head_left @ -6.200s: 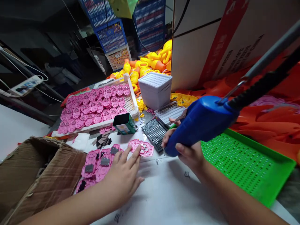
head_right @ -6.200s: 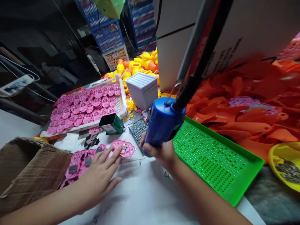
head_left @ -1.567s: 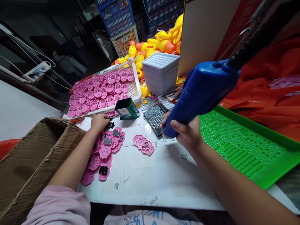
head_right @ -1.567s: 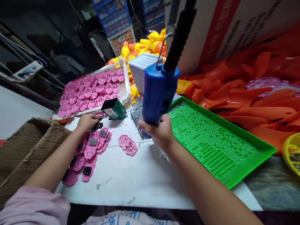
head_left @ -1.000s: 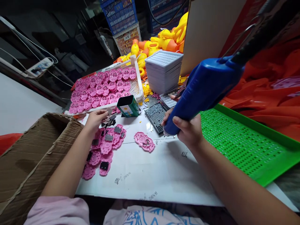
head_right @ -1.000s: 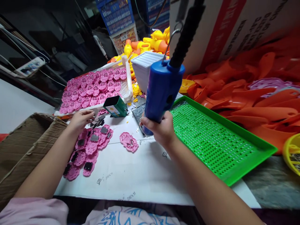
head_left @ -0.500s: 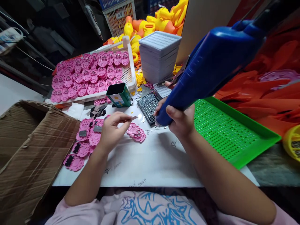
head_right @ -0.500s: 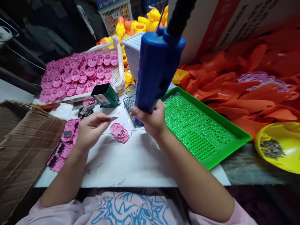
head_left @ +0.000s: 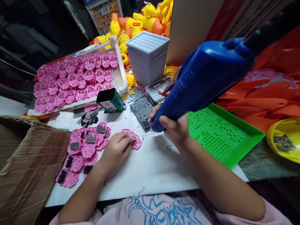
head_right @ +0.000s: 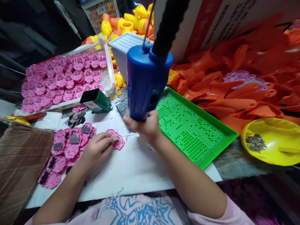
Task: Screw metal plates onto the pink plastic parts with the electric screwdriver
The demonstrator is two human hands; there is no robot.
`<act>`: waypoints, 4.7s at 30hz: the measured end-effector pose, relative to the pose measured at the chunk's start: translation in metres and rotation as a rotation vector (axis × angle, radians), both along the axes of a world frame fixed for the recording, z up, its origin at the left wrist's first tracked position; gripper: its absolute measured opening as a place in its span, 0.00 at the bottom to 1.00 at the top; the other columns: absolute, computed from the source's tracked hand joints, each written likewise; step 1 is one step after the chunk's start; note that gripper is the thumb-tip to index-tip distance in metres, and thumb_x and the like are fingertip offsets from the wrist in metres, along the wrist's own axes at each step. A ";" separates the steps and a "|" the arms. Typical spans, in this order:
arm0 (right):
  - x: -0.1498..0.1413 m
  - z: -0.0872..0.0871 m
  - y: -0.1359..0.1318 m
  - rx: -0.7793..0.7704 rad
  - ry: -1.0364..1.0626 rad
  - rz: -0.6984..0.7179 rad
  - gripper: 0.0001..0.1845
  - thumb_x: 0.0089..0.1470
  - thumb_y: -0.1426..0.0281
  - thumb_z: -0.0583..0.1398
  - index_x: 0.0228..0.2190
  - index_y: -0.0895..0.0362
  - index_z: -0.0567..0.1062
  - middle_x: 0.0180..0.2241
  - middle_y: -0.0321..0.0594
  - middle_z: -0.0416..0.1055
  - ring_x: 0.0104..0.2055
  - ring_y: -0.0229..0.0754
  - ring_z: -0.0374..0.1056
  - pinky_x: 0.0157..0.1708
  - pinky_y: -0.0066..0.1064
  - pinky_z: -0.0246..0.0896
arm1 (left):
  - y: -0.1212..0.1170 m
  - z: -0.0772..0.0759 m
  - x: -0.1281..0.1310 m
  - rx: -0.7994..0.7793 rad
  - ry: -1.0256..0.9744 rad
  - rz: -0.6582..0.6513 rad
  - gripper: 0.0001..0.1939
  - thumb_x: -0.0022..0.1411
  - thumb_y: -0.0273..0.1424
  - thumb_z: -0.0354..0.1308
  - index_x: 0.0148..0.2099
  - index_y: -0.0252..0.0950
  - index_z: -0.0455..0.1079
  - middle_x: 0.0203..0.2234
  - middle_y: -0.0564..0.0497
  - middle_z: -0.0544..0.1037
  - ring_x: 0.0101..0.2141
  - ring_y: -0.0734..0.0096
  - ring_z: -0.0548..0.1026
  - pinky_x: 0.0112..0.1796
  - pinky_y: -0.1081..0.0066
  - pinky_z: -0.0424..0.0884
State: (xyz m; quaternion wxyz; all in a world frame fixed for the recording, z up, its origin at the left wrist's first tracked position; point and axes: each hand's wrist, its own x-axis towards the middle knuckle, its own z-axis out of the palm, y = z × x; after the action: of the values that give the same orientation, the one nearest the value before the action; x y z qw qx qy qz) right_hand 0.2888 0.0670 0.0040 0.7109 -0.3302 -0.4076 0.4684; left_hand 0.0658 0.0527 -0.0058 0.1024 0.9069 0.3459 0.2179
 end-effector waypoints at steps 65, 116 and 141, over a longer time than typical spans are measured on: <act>0.012 0.005 0.002 0.091 -0.094 0.052 0.29 0.41 0.58 0.69 0.48 0.47 0.75 0.23 0.34 0.77 0.23 0.42 0.71 0.24 0.36 0.69 | -0.003 0.004 0.002 -0.161 0.147 0.048 0.07 0.63 0.23 0.60 0.41 0.38 0.75 0.37 0.53 0.80 0.41 0.58 0.70 0.42 0.57 0.53; 0.007 0.004 0.003 0.107 -0.038 -0.024 0.28 0.39 0.61 0.68 0.46 0.50 0.77 0.22 0.36 0.76 0.21 0.41 0.68 0.22 0.34 0.67 | -0.002 0.000 0.004 -0.114 0.151 0.014 0.06 0.66 0.23 0.57 0.41 0.36 0.75 0.39 0.49 0.80 0.41 0.60 0.70 0.41 0.59 0.60; -0.017 0.016 0.044 0.041 -0.130 -0.271 0.06 0.41 0.65 0.60 0.18 0.52 0.72 0.17 0.31 0.68 0.16 0.36 0.66 0.15 0.29 0.63 | -0.007 -0.019 0.012 -0.043 0.039 -0.047 0.06 0.63 0.21 0.57 0.38 0.34 0.74 0.32 0.48 0.77 0.35 0.62 0.69 0.35 0.64 0.63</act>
State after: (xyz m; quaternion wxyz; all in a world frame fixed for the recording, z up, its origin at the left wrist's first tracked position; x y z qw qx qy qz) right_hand 0.2718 0.1114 0.0201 0.7464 -0.3974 -0.4137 0.3373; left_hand 0.0774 0.0459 -0.0251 0.1199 0.9164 0.3312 0.1903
